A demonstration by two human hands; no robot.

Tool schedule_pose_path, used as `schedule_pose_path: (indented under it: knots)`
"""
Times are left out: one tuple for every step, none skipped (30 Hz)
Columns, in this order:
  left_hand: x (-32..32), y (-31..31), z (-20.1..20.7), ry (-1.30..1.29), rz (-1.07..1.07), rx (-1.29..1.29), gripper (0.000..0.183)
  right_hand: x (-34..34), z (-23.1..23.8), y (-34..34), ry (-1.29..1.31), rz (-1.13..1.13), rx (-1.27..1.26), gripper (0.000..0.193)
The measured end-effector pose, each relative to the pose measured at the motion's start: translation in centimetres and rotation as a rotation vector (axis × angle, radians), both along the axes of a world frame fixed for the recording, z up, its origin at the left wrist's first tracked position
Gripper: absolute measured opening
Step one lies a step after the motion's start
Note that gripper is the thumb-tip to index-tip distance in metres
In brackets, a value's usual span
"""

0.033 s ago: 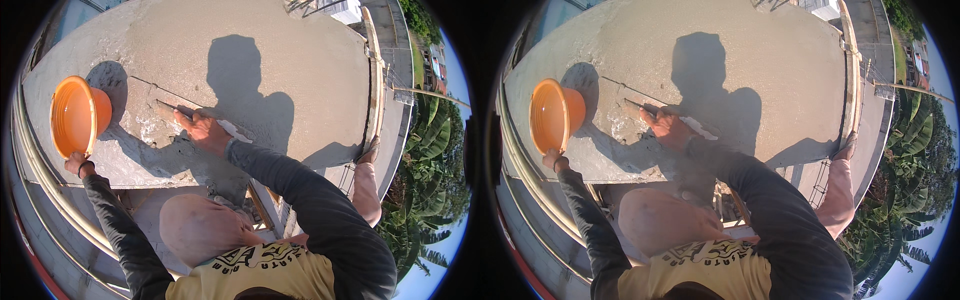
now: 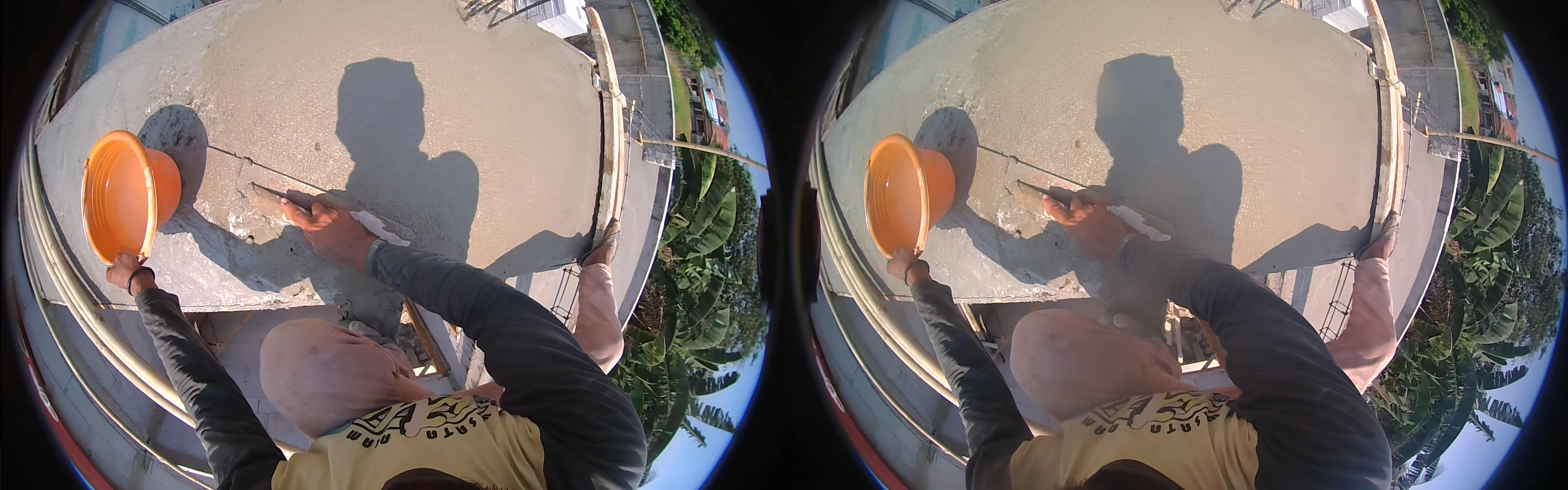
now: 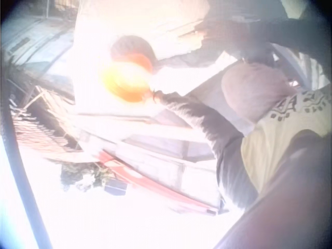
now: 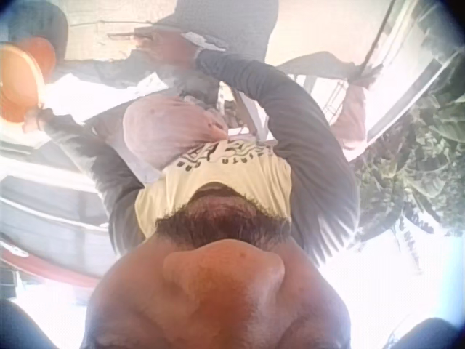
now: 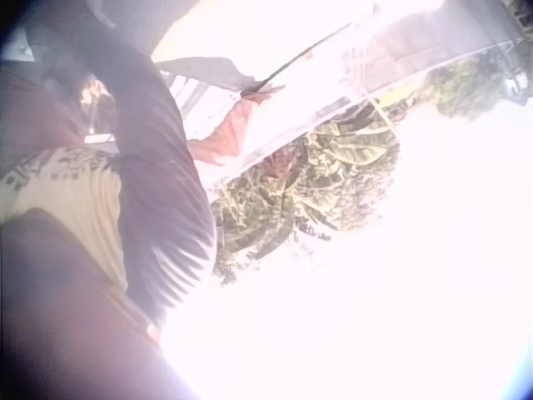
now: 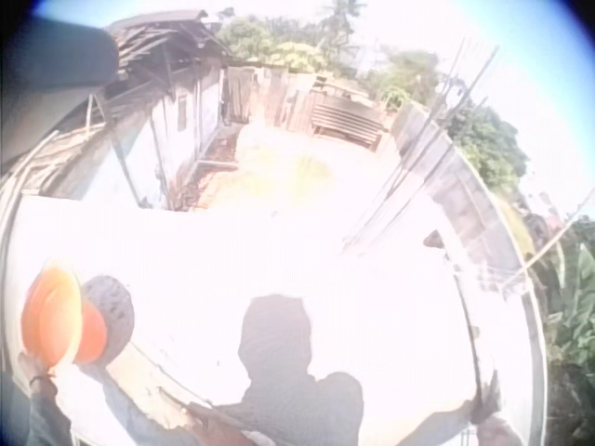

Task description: The person smooths wet concrete on top of a wall using a wooden trowel, occasionally dipping their hand in a bucket of water to moisten the surface.

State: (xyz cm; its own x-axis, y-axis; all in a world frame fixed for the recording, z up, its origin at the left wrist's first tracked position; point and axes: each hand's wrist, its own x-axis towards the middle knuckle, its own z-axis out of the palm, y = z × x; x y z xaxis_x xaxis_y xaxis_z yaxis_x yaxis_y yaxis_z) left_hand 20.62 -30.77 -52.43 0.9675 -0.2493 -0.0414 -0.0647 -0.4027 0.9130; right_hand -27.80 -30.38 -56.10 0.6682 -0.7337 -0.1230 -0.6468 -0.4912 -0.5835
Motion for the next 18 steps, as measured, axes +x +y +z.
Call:
schedule_pose_path:
  knots:
    - [-0.2,-0.1,0.0,0.000,0.026,0.038,0.013,-0.7,1.2,1.5,-0.037,-0.011,0.046,0.071]
    - [0.3,0.6,0.9,-0.015,0.057,0.079,0.013,-1.8,3.4,2.7,-0.089,-0.017,0.097,0.071]
    - [1.2,1.5,0.9,-0.034,0.056,0.094,0.011,-3.5,5.3,3.4,-0.138,-0.026,0.156,0.072]
    - [2.1,2.1,0.7,-0.068,0.030,0.130,0.010,-5.6,6.8,3.4,-0.064,-0.066,0.224,0.072]
    - [2.6,2.6,0.4,-0.114,0.000,0.195,0.008,-8.4,7.9,3.7,0.017,-0.109,0.301,0.073]
    - [3.5,3.2,0.5,-0.190,-0.034,0.300,0.007,-11.5,7.7,4.0,0.113,-0.308,0.278,0.074]
    - [4.0,3.3,0.1,-0.288,-0.088,0.490,0.007,-14.7,7.4,4.4,0.207,-0.516,0.270,0.075]
    - [4.6,3.5,0.0,-0.437,-0.147,0.760,0.007,-18.7,6.0,4.8,0.166,-0.755,0.175,0.071]
    - [5.3,3.5,-0.1,-0.615,-0.236,1.126,0.008,-22.9,4.8,4.9,0.082,-0.958,0.030,0.067]
    - [6.5,3.7,0.5,-0.811,-0.343,1.506,0.010,-26.0,4.7,4.6,0.136,-1.201,0.081,0.062]
    - [7.0,3.5,0.2,-0.943,-0.449,1.732,0.012,-30.6,3.6,4.9,0.183,-1.333,0.016,0.061]
    - [6.8,2.7,-0.7,-1.007,-0.539,1.838,0.014,-34.7,2.2,5.4,0.239,-1.472,-0.063,0.061]
    - [6.7,2.2,-1.6,-1.004,-0.542,1.858,0.013,-36.3,0.9,5.6,0.240,-1.489,-0.031,0.061]
    - [6.6,1.7,-2.4,-0.998,-0.545,1.878,0.012,-37.5,0.0,5.5,0.241,-1.505,-0.005,0.061]
    - [5.5,1.8,-1.7,-1.015,-0.552,1.903,0.011,-35.6,0.1,5.5,0.256,-1.386,-0.085,0.060]
    - [4.3,1.9,-1.1,-0.990,-0.582,1.911,0.010,-34.0,0.3,4.9,0.268,-1.266,-0.180,0.060]
    - [2.0,1.9,1.2,-0.968,-0.604,1.935,0.009,-28.4,2.6,3.4,0.208,-1.310,0.104,0.058]
    - [3.9,2.7,1.7,-0.978,-0.565,1.939,0.008,-23.9,3.5,2.2,0.173,-1.298,0.251,0.059]
